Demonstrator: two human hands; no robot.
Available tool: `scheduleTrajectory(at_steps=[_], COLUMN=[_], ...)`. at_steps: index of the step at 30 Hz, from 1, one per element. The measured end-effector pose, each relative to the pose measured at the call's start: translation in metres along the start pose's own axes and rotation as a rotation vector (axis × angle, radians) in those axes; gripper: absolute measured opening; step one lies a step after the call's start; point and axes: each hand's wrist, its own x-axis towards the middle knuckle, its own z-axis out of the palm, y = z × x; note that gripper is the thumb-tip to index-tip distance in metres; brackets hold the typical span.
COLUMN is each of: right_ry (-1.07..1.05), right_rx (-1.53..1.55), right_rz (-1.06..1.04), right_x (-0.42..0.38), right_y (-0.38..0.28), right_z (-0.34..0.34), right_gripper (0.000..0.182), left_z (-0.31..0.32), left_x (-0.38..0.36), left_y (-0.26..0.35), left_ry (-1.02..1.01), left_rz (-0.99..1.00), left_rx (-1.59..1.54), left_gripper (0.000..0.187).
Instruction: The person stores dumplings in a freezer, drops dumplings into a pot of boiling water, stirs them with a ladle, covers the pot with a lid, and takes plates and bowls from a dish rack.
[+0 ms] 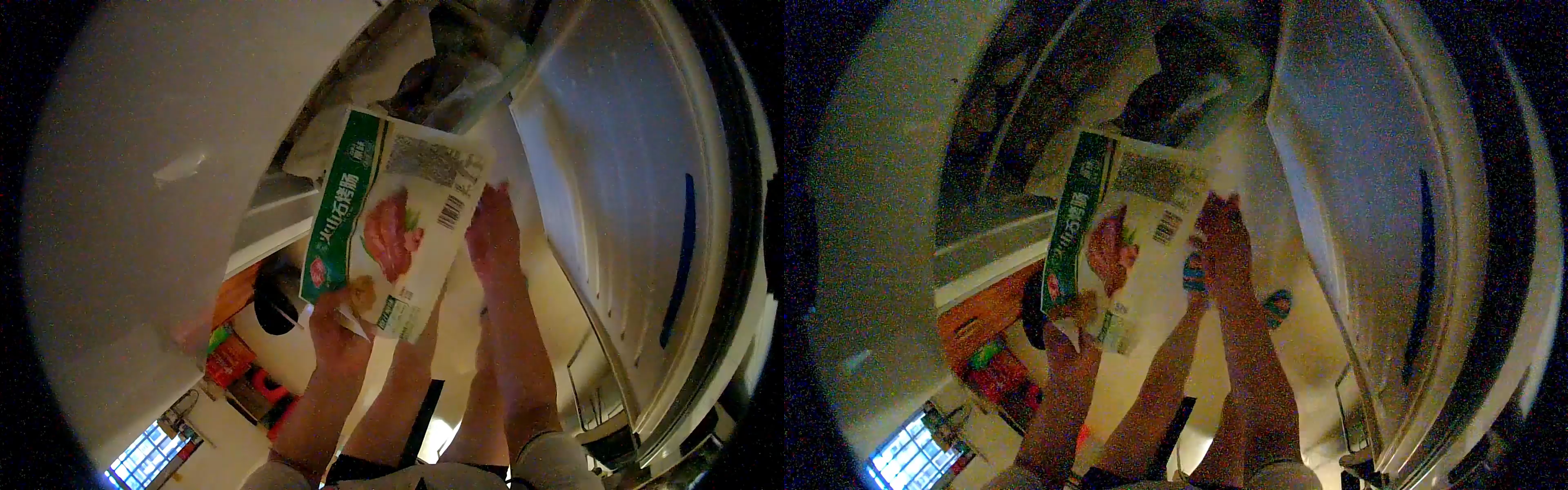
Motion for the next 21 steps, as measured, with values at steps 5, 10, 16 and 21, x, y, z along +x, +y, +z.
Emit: scheduleTrajectory(at_steps=[5,10,16,21], right_ry=[-0.082,-0.154,-0.618,-0.311], right_rx=[0.072,0.062,-0.006,-0.332], right_rz=[0.019,0.084,0.085,-0.127], right_x=[-0.058,-0.012,-0.047,-0.048], right_y=[-0.003,0.053,-0.037,-0.033], right_z=[0.018,-0.061,-0.005,-0.036], right_gripper=[0.037,0.029,0.019,0.025], left_z=[-0.069,-0.053,-0.007,0.058], left_x=[0.029,0.037,0.045,0.105], left_y=[-0.018,-0.017,0.027,0.025], left_ry=[-0.428,-0.437,-0.188,-0.384], left_rz=[-0.047,-0.1,0.53,1.175], left_rx=[0.107,0.226,0.913,1.781], left_gripper=[0.041,0.049,0.055,0.056])
